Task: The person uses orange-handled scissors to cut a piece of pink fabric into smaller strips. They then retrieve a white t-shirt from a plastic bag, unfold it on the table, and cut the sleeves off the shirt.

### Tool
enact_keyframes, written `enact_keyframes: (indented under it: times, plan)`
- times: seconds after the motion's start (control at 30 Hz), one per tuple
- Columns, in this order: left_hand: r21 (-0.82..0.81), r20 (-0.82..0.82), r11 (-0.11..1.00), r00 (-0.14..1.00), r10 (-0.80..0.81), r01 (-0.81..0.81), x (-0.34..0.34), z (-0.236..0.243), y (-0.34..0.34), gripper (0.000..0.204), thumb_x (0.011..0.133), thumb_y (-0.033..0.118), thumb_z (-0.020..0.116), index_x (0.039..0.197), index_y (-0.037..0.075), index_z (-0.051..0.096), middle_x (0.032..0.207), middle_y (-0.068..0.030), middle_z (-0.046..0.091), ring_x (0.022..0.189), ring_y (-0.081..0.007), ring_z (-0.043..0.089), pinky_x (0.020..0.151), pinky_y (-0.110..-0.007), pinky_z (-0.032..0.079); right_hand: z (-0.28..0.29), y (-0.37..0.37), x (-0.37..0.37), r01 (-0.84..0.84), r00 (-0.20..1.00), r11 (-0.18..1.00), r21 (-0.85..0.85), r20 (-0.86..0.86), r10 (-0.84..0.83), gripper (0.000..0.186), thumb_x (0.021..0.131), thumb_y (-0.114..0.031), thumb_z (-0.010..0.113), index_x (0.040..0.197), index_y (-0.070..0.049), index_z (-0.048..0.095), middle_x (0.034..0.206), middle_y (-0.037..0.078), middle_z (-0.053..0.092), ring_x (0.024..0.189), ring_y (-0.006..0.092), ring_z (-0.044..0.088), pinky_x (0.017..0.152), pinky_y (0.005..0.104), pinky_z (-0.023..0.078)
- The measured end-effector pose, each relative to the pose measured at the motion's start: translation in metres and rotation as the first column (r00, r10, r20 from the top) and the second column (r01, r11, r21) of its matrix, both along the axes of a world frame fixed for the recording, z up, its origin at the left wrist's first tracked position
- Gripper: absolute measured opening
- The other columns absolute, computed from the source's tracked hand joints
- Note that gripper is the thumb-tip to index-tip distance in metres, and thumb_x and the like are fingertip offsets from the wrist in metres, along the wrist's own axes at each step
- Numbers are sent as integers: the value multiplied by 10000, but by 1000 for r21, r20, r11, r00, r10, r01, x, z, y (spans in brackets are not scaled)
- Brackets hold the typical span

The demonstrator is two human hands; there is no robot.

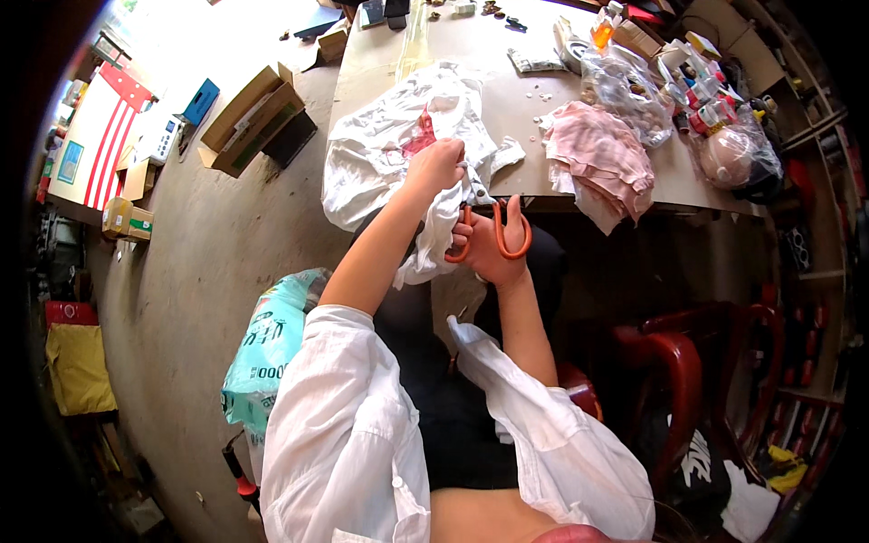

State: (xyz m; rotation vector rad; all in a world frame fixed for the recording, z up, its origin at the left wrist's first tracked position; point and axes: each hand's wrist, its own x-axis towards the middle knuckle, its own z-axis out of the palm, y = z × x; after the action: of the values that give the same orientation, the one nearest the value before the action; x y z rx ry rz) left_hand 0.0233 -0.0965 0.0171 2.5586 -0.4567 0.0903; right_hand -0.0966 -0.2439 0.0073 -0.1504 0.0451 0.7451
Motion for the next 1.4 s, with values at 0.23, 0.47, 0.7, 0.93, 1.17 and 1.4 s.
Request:
enact_keyframes:
  times: [0.23,0.47,0.7,0.93,1.17,1.4]
  plan:
    - [-58,11,997,999,-41,41,4,2,5,137,706,90,610,826,40,568,871,-153,597,851,-353,597,721,-436,480,4,2,0,-33,999,995,92,-11,34,946,748,-849,338,1093,22,467,847,53,456,756,187,423,741,316,361]
    - [-254,-49,960,990,-135,118,8,-12,2,118,670,102,629,746,18,600,729,-164,623,703,-359,609,640,-408,489,10,5,-1,50,996,982,181,-79,-36,883,780,-779,434,1066,56,456,900,73,471,776,173,437,740,290,390]
    - [-374,-413,865,774,-479,335,2,-1,7,165,718,97,646,736,-2,515,620,-62,518,589,-150,482,563,-299,411,1,9,4,119,987,991,62,-118,-111,875,778,-802,389,1018,33,496,905,83,504,802,204,472,758,293,417]
    - [-159,-36,938,947,-318,309,-12,-3,-15,235,741,104,561,958,20,534,777,-215,609,742,-370,606,643,-436,469,-35,2,13,158,987,987,29,-23,-158,833,781,-810,368,1008,-25,529,882,58,563,806,178,552,768,270,458]
    - [189,119,966,972,-202,178,-7,3,-32,173,751,151,570,900,64,560,700,-161,620,690,-363,627,609,-470,492,-50,16,24,562,814,696,-447,450,-368,735,898,-708,276,1018,-22,512,863,13,511,780,123,472,754,237,386]
    - [238,-20,936,965,-262,259,-11,-20,-19,136,758,150,579,863,67,606,774,-165,651,734,-347,648,629,-460,504,-12,20,8,257,965,922,-290,134,-227,882,824,-793,287,1176,-12,497,990,33,559,876,165,547,809,268,431]
